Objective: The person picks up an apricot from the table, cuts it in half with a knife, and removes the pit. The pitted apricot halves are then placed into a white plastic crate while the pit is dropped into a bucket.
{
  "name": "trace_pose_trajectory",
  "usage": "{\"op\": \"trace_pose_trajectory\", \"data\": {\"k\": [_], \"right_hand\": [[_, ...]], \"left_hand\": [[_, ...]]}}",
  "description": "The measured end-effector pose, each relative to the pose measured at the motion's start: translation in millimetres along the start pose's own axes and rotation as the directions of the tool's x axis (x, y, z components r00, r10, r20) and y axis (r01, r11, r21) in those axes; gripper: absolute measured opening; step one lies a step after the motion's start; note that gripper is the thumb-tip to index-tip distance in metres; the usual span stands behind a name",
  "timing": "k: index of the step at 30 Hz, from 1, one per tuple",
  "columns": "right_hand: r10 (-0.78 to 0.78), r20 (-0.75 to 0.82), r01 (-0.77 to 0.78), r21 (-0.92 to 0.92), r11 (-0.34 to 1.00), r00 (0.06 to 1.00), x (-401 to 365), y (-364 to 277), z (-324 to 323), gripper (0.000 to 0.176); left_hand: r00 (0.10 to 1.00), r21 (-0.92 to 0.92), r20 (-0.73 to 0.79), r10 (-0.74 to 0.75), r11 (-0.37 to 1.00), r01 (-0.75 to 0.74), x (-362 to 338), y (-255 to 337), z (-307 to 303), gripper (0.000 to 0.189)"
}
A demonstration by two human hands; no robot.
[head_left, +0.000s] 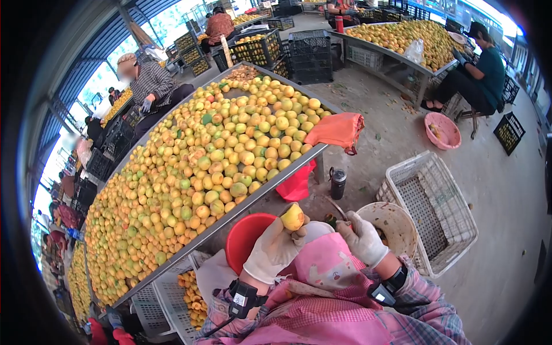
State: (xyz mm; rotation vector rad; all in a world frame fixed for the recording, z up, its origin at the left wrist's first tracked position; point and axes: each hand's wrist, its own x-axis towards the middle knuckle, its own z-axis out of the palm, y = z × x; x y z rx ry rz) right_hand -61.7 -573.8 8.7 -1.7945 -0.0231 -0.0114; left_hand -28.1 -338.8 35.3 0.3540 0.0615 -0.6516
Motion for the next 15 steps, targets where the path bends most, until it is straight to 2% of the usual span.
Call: {"op": "trace_pose_trajectory", "data": {"k": [3,4,6,7,9,10,12,15], "right_hand": [[-0.061,0.186,0.079,-0.094,0.992,0.981,-7,-23,-1,0.024],[-0.056,0.18,0.075,-0.097,0.993,0.982,-10,-31,-4,0.024],[-0.008,0.351,0.049,-0.109,0.993,0.936,-16,-38,-11,0.018],[-0.017,0.352,0.035,-0.046,0.998,0.936,-19,-34,-11,0.021],[0.0,0.364,0.019,-0.049,0.999,0.931,-22,-40,-17,0.022],[0.012,0.385,0.008,-0.051,0.999,0.923,-24,-43,-20,0.023],[-0.024,0.368,0.055,-0.073,0.996,0.93,-24,-42,-23,0.026],[-0.066,0.361,0.113,-0.11,0.988,0.93,-23,-41,-26,0.029]], "left_hand": [[0.997,-0.086,0.07,-0.022,0.996,0.028,-1,0,-9,0.053],[0.997,-0.088,0.072,-0.029,0.995,0.036,-3,-1,-9,0.053],[0.999,0.147,-0.04,0.036,0.989,-0.03,-7,-4,-7,0.054],[0.999,0.146,-0.038,0.026,0.989,-0.02,-6,-4,-10,0.054],[0.993,0.045,0.034,-0.116,0.992,0.115,-1,-3,-17,0.057],[0.992,0.047,0.039,-0.123,0.991,0.122,0,-4,-16,0.057],[0.99,0.161,0.038,-0.133,0.979,0.125,1,-6,-11,0.07],[0.989,0.185,0.035,-0.141,0.974,0.133,-1,-9,-1,0.073]]}}
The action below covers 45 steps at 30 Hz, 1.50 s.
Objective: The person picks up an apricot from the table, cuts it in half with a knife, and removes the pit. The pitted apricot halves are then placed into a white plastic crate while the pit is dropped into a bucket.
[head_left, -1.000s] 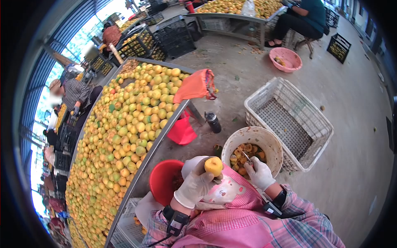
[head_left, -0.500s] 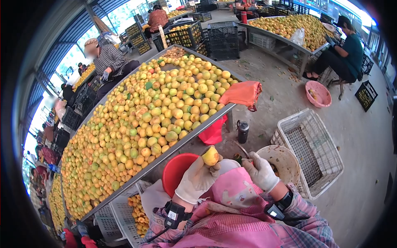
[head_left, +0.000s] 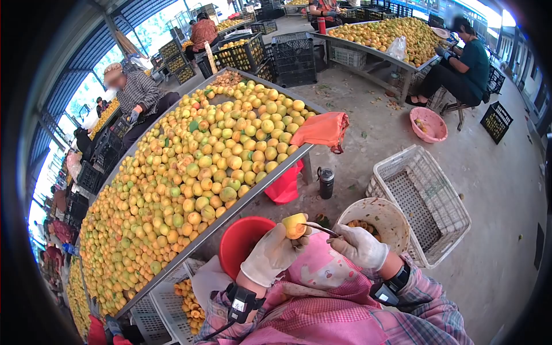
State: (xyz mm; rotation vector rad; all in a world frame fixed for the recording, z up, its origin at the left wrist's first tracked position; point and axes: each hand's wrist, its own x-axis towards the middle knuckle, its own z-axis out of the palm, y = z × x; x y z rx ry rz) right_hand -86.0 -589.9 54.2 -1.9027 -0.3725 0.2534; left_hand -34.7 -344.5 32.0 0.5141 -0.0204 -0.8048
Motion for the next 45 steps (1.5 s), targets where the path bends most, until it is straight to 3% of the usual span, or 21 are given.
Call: {"op": "trace_pose_trajectory", "data": {"k": [4,5,6,11,13,17,19,20,22,23,25,26,27,28,29,31,32,34,43,45], "right_hand": [[-0.018,0.023,0.019,-0.044,0.999,1.0,-1,0,-3,0.028],[-0.019,0.02,0.02,-0.04,0.999,1.0,-1,1,-1,0.028],[-0.012,0.01,0.012,0.03,0.999,1.0,-2,3,1,0.03],[0.028,-0.027,-0.022,0.199,0.98,0.999,-7,5,9,0.032],[0.22,0.146,-0.264,0.522,0.811,0.964,-9,6,10,0.031],[0.214,0.143,-0.255,0.623,0.739,0.966,-5,1,16,0.031],[0.283,0.217,-0.356,0.607,0.71,0.934,-3,-9,10,0.035],[0.281,0.216,-0.354,0.611,0.708,0.935,-3,-5,12,0.035],[0.09,0.175,-0.172,0.54,0.824,0.98,-1,8,17,0.037],[0.088,0.171,-0.169,0.543,0.822,0.981,0,7,17,0.037],[0.141,0.332,-0.357,0.795,0.491,0.933,0,4,18,0.04],[0.14,0.327,-0.353,0.799,0.487,0.934,-1,7,21,0.04],[0.052,0.375,-0.376,0.896,0.235,0.926,-4,12,25,0.044],[-0.047,0.394,-0.396,0.918,-0.034,0.918,-6,16,28,0.047],[-0.046,0.385,-0.387,0.921,-0.039,0.922,-7,18,29,0.047],[-0.222,0.378,-0.433,0.844,-0.317,0.899,-9,22,31,0.051],[-0.221,0.368,-0.423,0.847,-0.321,0.903,-10,25,32,0.051],[-0.369,0.286,-0.443,0.761,-0.473,0.885,-11,29,33,0.049],[-0.38,0.137,-0.352,0.729,-0.586,0.915,-36,38,25,0.048],[-0.364,0.123,-0.333,0.729,-0.598,0.923,-41,37,22,0.047]], "left_hand": [[1.0,0.008,-0.023,-0.008,1.0,0.008,-2,-2,5,0.073],[0.999,-0.017,0.036,-0.005,1.0,0.005,-1,-3,3,0.07],[0.995,-0.043,0.096,-0.002,0.999,0.006,0,-4,2,0.068],[0.997,0.049,0.043,0.071,0.996,-0.073,5,-14,8,0.066],[0.995,0.067,0.033,0.093,0.993,-0.095,8,-17,13,0.065],[0.975,0.138,-0.04,0.218,0.968,-0.211,14,-23,14,0.058],[0.968,0.152,-0.041,0.249,0.959,-0.24,20,-23,11,0.056],[0.956,0.18,-0.038,0.291,0.943,-0.28,23,-24,10,0.056],[0.944,0.212,-0.033,0.329,0.925,-0.315,25,-22,11,0.056],[0.936,0.281,-0.041,0.349,0.903,-0.325,26,-21,12,0.056],[0.93,0.351,-0.046,0.366,0.877,-0.327,29,-20,14,0.057],[0.911,0.469,-0.043,0.41,0.813,-0.344,31,-21,14,0.058],[0.891,0.579,-0.032,0.452,0.735,-0.353,34,-22,14,0.059],[0.895,0.581,-0.029,0.445,0.736,-0.347,37,-24,15,0.059],[0.878,0.63,-0.017,0.478,0.687,-0.362,40,-27,16,0.058],[0.866,0.678,0.002,0.499,0.636,-0.368,45,-29,21,0.058],[0.865,0.717,0.018,0.502,0.596,-0.361,47,-29,26,0.058],[0.867,0.756,0.039,0.496,0.553,-0.35,52,-30,32,0.057],[0.9,0.804,0.064,0.431,0.513,-0.302,79,-55,45,0.057],[0.871,0.93,0.163,0.464,0.222,-0.292,85,-60,39,0.058]]}}
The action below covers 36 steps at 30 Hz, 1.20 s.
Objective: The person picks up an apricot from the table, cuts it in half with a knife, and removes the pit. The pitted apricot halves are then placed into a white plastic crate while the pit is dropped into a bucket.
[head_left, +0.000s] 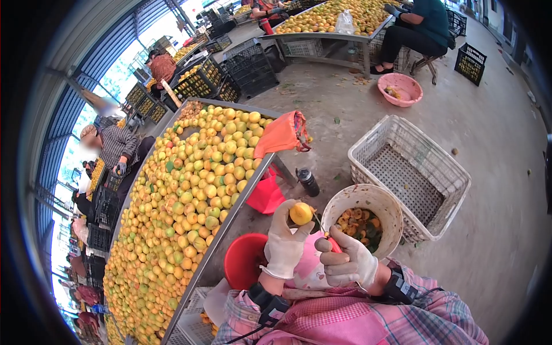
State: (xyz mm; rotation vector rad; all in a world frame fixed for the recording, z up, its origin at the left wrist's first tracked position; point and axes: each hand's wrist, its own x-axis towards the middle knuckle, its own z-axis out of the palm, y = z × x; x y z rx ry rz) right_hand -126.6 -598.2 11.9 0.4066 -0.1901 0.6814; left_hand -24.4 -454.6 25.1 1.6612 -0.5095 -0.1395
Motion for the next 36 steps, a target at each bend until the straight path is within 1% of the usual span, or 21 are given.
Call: {"op": "trace_pose_trajectory", "data": {"k": [1,4,6,7,8,9,10,12,13,16,17,19,21,22,24,25,26,28,30,34,36], "right_hand": [[-0.012,-0.007,0.012,0.005,1.0,1.0,-2,0,3,0.047],[-0.121,0.002,0.121,-0.049,0.991,0.993,-5,4,19,0.047],[-0.299,-0.148,0.284,-0.112,0.952,0.943,-11,-7,23,0.045],[-0.384,-0.317,0.262,-0.365,0.893,0.867,-15,-20,22,0.044],[-0.493,-0.442,0.172,-0.588,0.79,0.749,-21,-35,15,0.043],[-0.673,-0.499,-0.025,-0.813,0.582,0.546,-30,-53,-7,0.042],[-0.839,-0.428,-0.288,-0.895,0.341,0.336,-37,-70,-24,0.04],[-0.926,-0.339,-0.619,-0.767,0.169,0.168,-45,-80,-30,0.038],[-0.943,-0.225,-0.835,-0.543,-0.086,0.244,-57,-87,-39,0.037],[-0.956,-0.052,-0.676,-0.718,-0.164,0.288,-68,-86,-45,0.039],[-0.97,-0.036,-0.792,-0.584,-0.176,0.242,-67,-87,-40,0.04],[-0.955,-0.091,-0.862,-0.461,-0.21,0.281,-68,-85,-36,0.04],[-0.93,-0.153,-0.899,-0.347,-0.268,0.336,-54,-83,-22,0.037],[-0.922,-0.162,-0.897,-0.34,-0.282,0.351,-48,-82,-27,0.037],[-0.826,-0.007,-0.416,-0.867,-0.276,0.563,-35,-81,-36,0.032],[-0.821,-0.106,-0.512,-0.823,-0.244,0.561,-17,-64,-11,0.028],[-0.738,0.032,-0.489,-0.73,-0.477,0.674,-5,-60,-15,0.027],[-0.636,-0.095,-0.473,-0.753,-0.457,0.766,24,-45,-13,0.031],[-0.43,0.106,-0.236,-0.708,-0.666,0.897,57,-32,-23,0.038],[-0.163,0.159,-0.003,-0.705,-0.709,0.974,127,8,-9,0.055],[-0.096,0.019,-0.058,-0.678,-0.733,0.995,151,25,-8,0.058]], "left_hand": [[1.0,0.0,0.007,0.001,1.0,-0.001,-1,-2,2,0.058],[0.999,0.324,-0.04,-0.005,0.946,0.017,-5,-8,5,0.057],[0.981,-0.127,-0.027,-0.191,0.974,0.186,-7,-12,3,0.051],[0.981,-0.126,-0.025,-0.191,0.974,0.187,-7,-13,0,0.051],[0.959,-0.368,0.075,-0.274,0.886,0.282,-6,-13,-5,0.05],[0.927,-0.573,0.192,-0.323,0.729,0.373,-6,-13,-8,0.048],[0.929,-0.574,0.19,-0.316,0.733,0.366,-5,-9,-9,0.048],[0.896,-0.782,0.316,-0.312,0.45,0.432,-6,0,-13,0.048],[0.897,-0.782,0.312,-0.314,0.451,0.429,-6,1,-15,0.048],[0.882,-0.824,0.384,-0.272,0.33,0.46,-8,1,-21,0.049],[0.887,-0.817,0.384,-0.255,0.355,0.455,-8,1,-23,0.05],[0.894,-0.812,0.378,-0.24,0.378,0.445,-14,-2,-27,0.05],[0.928,-0.692,0.261,-0.266,0.618,0.372,-16,-9,-36,0.056],[0.932,-0.7,0.241,-0.271,0.617,0.36,-18,-7,-41,0.056],[0.952,-0.382,0.152,-0.266,0.872,0.305,-20,2,-52,0.062],[0.957,-0.391,0.127,-0.262,0.873,0.291,-21,4,-56,0.062],[0.963,-0.384,0.088,-0.256,0.883,0.27,-23,6,-61,0.06],[0.97,-0.38,0.012,-0.244,0.896,0.23,-28,12,-74,0.057],[0.975,-0.217,-0.082,-0.207,0.958,0.185,-34,17,-90,0.056],[0.944,-0.311,-0.267,-0.194,0.944,0.106,-50,23,-127,0.057],[0.916,-0.392,-0.348,-0.199,0.918,0.051,-62,26,-148,0.056]]}}
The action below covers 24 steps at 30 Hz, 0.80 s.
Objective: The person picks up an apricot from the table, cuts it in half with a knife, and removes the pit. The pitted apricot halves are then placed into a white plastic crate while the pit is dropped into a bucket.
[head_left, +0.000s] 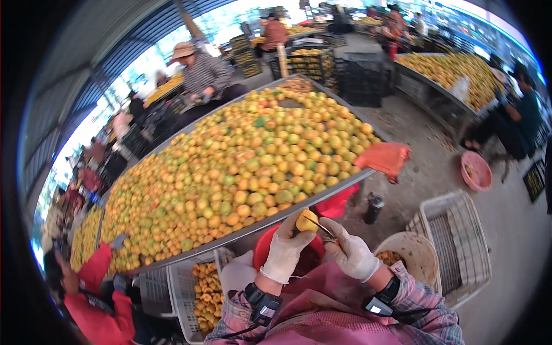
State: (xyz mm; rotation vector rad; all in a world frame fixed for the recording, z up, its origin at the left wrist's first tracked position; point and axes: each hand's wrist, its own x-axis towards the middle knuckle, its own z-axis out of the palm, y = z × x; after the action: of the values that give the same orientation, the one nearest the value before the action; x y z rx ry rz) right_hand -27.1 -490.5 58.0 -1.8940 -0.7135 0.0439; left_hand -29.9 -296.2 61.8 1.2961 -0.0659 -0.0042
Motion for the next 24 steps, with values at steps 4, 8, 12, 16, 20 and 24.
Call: {"op": "trace_pose_trajectory", "data": {"k": [4,8,12,16,20,24], "right_hand": [[-0.03,0.086,0.039,-0.102,0.994,0.996,36,-33,35,0.058],[-0.066,0.083,0.078,-0.155,0.985,0.994,60,-39,83,0.057],[-0.255,0.094,0.253,0.03,0.967,0.962,71,-29,124,0.057],[-0.192,0.207,0.198,-0.009,0.98,0.959,82,-43,143,0.056],[-0.138,0.253,0.125,0.064,0.99,0.958,88,-61,162,0.053],[-0.231,0.169,0.239,-0.029,0.971,0.958,94,-45,189,0.06]], "left_hand": [[0.986,0.001,-0.129,0.104,0.994,-0.105,-17,20,-41,0.051],[0.958,0.052,-0.269,0.103,0.994,-0.092,-41,36,-77,0.049],[0.947,0.048,-0.292,0.134,0.991,-0.125,-59,36,-105,0.054],[0.938,0.078,-0.315,0.147,0.989,-0.129,-75,42,-122,0.056],[0.929,-0.038,-0.366,0.06,0.996,-0.079,-82,44,-136,0.054],[0.909,-0.281,-0.417,0.003,0.951,-0.132,-84,33,-149,0.051]]}}
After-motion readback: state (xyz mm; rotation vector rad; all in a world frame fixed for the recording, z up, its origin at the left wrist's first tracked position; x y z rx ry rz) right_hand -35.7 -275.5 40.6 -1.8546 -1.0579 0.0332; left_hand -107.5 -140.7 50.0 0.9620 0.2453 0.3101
